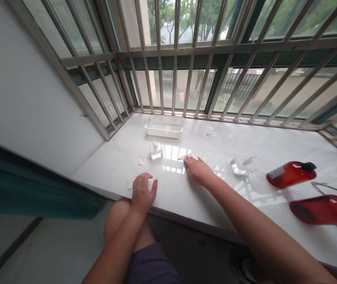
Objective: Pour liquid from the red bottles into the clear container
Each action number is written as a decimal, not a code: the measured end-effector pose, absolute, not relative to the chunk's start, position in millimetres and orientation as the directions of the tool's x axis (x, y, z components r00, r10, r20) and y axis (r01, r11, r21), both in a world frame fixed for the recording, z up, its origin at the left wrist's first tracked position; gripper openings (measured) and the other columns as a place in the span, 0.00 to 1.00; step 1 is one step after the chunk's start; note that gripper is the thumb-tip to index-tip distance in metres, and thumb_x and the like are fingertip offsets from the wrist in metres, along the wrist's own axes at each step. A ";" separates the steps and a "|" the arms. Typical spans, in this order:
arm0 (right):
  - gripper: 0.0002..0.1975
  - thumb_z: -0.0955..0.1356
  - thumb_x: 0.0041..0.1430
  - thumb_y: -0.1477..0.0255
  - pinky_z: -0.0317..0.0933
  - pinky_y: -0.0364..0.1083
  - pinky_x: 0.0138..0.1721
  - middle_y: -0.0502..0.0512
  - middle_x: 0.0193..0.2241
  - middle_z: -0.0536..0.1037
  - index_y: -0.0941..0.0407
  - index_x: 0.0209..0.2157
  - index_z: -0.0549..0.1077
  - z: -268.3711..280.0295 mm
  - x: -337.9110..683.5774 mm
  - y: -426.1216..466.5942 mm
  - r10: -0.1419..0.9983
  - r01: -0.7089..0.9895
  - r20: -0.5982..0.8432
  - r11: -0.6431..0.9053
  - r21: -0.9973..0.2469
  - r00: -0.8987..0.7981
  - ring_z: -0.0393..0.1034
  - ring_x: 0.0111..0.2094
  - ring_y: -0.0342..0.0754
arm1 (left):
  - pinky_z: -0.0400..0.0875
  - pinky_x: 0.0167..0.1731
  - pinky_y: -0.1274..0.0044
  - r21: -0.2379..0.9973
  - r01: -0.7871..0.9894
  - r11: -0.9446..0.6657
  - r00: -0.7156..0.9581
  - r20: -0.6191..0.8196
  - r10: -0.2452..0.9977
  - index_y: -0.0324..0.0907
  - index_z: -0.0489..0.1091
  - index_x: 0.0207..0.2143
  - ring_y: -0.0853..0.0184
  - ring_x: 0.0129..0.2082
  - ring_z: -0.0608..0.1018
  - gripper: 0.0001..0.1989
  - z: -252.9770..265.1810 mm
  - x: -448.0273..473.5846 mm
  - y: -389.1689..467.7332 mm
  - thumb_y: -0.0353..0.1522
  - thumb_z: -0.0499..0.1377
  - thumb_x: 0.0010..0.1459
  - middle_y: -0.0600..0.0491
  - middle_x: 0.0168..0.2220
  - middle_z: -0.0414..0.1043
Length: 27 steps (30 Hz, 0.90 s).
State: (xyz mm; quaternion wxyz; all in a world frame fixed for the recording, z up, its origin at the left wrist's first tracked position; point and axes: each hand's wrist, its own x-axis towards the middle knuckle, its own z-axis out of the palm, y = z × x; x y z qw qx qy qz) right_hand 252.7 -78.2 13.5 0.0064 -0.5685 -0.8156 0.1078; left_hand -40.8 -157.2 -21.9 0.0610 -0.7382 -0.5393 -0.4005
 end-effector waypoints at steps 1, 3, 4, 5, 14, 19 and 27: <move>0.31 0.59 0.70 0.75 0.45 0.63 0.75 0.63 0.75 0.58 0.61 0.73 0.60 12.5 251.5 -104.6 0.923 0.922 -0.118 0.342 -0.180 -0.365 0.52 0.75 0.58 | 0.71 0.53 0.61 0.346 0.845 -0.407 0.093 0.655 0.750 0.45 0.67 0.48 0.53 0.50 0.78 0.06 -21.9 -40.7 -156.9 0.34 0.60 0.70 0.44 0.46 0.76; 0.34 0.61 0.67 0.76 0.45 0.62 0.75 0.60 0.75 0.58 0.59 0.74 0.61 7.2 250.5 -163.7 0.912 0.915 -0.130 0.364 -0.176 -0.388 0.51 0.76 0.57 | 0.71 0.53 0.61 0.348 0.846 -0.403 0.094 0.647 0.757 0.45 0.67 0.46 0.53 0.48 0.78 0.05 -21.6 -40.6 -156.1 0.34 0.59 0.70 0.45 0.45 0.76; 0.35 0.62 0.66 0.76 0.47 0.62 0.75 0.60 0.75 0.58 0.59 0.74 0.61 2.6 251.0 -194.7 0.904 0.905 -0.112 0.391 -0.170 -0.412 0.52 0.75 0.57 | 0.71 0.52 0.61 0.348 0.848 -0.400 0.096 0.641 0.761 0.45 0.67 0.45 0.53 0.48 0.78 0.04 -21.3 -40.5 -155.8 0.34 0.59 0.70 0.45 0.44 0.76; 0.36 0.61 0.65 0.78 0.50 0.62 0.74 0.59 0.75 0.59 0.58 0.74 0.60 -3.0 252.5 -225.1 0.903 0.900 -0.084 0.405 -0.160 -0.421 0.53 0.75 0.57 | 0.70 0.52 0.62 0.347 0.850 -0.397 0.099 0.634 0.767 0.45 0.67 0.45 0.53 0.47 0.77 0.04 -20.9 -40.4 -155.4 0.34 0.59 0.71 0.46 0.44 0.76; 0.35 0.60 0.63 0.77 0.59 0.65 0.69 0.61 0.72 0.65 0.57 0.72 0.65 -41.4 324.1 -343.9 0.996 0.998 0.076 0.050 -0.025 -0.048 0.62 0.71 0.59 | 0.69 0.50 0.62 0.323 0.874 -0.364 0.109 0.598 0.794 0.45 0.68 0.43 0.52 0.45 0.77 0.07 -19.5 -39.1 -150.4 0.38 0.57 0.71 0.45 0.43 0.76; 0.30 0.58 0.69 0.75 0.60 0.67 0.66 0.78 0.69 0.66 0.72 0.68 0.65 -21.3 365.0 -289.2 0.954 0.953 0.020 -0.299 0.045 0.299 0.63 0.69 0.69 | 0.68 0.48 0.63 0.314 0.881 -0.354 0.104 0.601 0.792 0.45 0.68 0.41 0.52 0.43 0.77 0.07 -18.7 -37.9 -149.9 0.38 0.56 0.71 0.46 0.41 0.76; 0.35 0.64 0.66 0.75 0.51 0.63 0.73 0.70 0.74 0.59 0.66 0.73 0.60 -11.5 248.7 -243.7 0.991 0.965 -0.023 0.124 -0.230 -0.133 0.54 0.74 0.66 | 0.68 0.45 0.65 0.301 0.881 -0.364 0.117 0.608 0.785 0.46 0.67 0.39 0.54 0.39 0.76 0.07 -17.6 -39.0 -148.8 0.37 0.56 0.70 0.47 0.37 0.75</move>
